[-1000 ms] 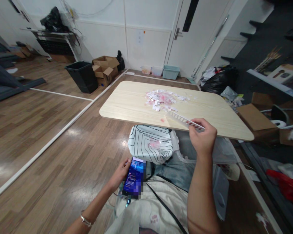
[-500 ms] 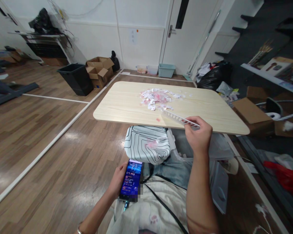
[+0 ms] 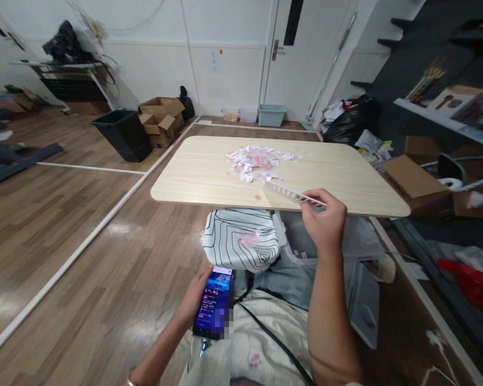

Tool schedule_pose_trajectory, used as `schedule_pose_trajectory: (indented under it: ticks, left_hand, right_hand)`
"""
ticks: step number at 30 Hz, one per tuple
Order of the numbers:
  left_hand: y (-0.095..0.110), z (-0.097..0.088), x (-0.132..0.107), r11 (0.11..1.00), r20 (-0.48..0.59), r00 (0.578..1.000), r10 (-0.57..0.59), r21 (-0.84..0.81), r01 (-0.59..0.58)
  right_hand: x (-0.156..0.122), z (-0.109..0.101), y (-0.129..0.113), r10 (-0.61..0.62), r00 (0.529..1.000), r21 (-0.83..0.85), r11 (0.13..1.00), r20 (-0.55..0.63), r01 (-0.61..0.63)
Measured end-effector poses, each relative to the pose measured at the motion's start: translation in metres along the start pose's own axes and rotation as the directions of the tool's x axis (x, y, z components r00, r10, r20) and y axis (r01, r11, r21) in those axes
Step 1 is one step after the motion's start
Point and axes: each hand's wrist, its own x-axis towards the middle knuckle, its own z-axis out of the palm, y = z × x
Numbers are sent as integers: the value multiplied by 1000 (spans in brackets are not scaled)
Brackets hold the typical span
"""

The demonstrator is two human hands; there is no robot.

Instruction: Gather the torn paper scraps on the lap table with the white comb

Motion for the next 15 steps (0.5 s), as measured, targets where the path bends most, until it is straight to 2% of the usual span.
schedule_pose_trajectory:
  ticks: [4,9,13,15]
  left_hand:
    - [-1,4,1,999,63,997,-39,-12,40]
    - [-3,6,2,999,116,993,-33,-8,34]
    - [-12,1,9,997,162,984,-79,-14,82]
    - [-19,-4,13,996,156,986,-58,-53,67]
  right_hand:
    - [0,0,-1,-6,1000,-1,1000,0,6]
    - [0,0,-2,-13,1000,3,1000,-4,13]
    - [0,-1,-1,-27,1000,14,1000,-7,27]
    - [0,0,-1,-32,999,15,999,-6,33]
